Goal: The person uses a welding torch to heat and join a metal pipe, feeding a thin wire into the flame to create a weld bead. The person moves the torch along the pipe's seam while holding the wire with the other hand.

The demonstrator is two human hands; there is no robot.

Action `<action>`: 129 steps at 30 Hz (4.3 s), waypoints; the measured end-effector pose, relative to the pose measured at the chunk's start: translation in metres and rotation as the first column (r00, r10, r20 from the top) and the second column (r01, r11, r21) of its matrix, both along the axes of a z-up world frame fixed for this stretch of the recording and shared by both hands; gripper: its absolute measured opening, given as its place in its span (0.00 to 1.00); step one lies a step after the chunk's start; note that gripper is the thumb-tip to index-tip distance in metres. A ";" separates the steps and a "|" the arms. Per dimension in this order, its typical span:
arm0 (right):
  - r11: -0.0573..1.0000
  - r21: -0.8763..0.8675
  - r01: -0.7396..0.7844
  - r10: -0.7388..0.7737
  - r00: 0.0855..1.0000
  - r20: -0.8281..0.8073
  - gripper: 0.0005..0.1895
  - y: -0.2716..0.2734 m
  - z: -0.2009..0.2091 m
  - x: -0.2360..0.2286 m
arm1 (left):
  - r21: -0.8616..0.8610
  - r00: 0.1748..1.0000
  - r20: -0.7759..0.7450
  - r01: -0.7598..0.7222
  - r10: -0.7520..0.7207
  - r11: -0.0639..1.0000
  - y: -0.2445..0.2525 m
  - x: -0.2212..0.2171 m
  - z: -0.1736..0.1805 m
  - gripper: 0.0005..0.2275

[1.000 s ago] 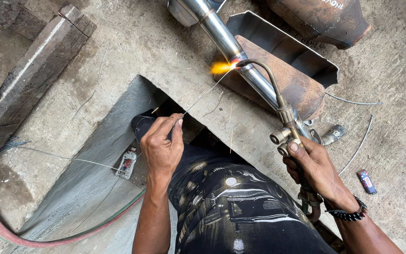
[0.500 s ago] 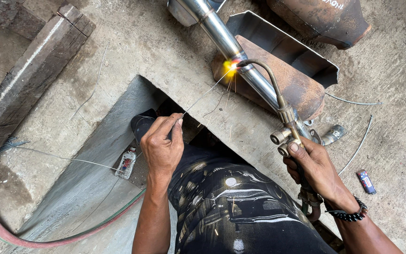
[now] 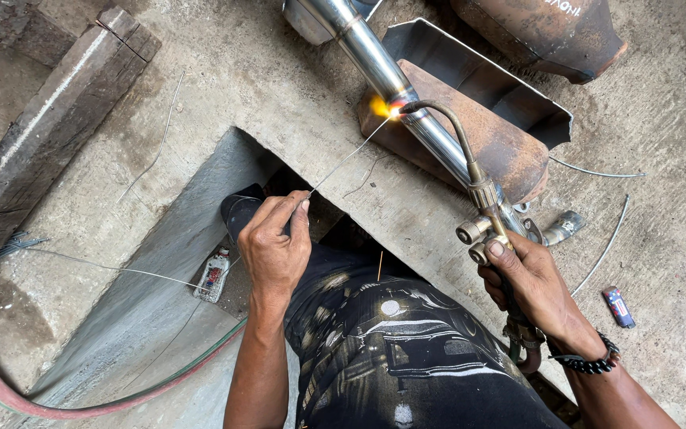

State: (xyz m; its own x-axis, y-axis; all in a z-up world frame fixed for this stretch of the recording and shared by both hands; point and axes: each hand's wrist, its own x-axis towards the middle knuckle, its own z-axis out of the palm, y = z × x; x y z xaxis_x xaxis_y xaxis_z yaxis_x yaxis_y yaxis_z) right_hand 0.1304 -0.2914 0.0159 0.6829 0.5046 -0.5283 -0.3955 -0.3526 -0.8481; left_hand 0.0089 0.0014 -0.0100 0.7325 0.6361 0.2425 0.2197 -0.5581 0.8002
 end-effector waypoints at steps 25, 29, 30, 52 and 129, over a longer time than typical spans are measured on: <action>1.000 0.001 0.000 0.000 1.000 0.005 0.18 0.001 0.001 -0.001 | 0.001 1.000 0.008 -0.009 0.009 1.000 -0.001 0.002 -0.005 0.05; 1.000 0.007 -0.002 0.002 1.000 0.000 0.18 0.001 -0.001 -0.001 | -0.003 1.000 0.001 -0.015 0.015 1.000 -0.001 0.003 -0.004 0.05; 1.000 0.009 0.000 0.000 1.000 -0.004 0.18 0.000 -0.002 -0.001 | -0.015 1.000 0.004 -0.019 0.019 1.000 -0.002 0.003 -0.003 0.05; 0.996 0.080 -0.033 0.030 0.999 0.039 0.18 0.008 0.011 0.000 | 0.015 1.000 -0.001 0.000 0.000 1.000 0.001 0.001 -0.002 0.05; 0.718 0.638 0.277 -0.316 0.947 -0.056 0.20 0.167 0.049 -0.002 | -0.095 0.907 -0.414 -0.130 0.079 0.987 0.224 -0.027 0.072 0.09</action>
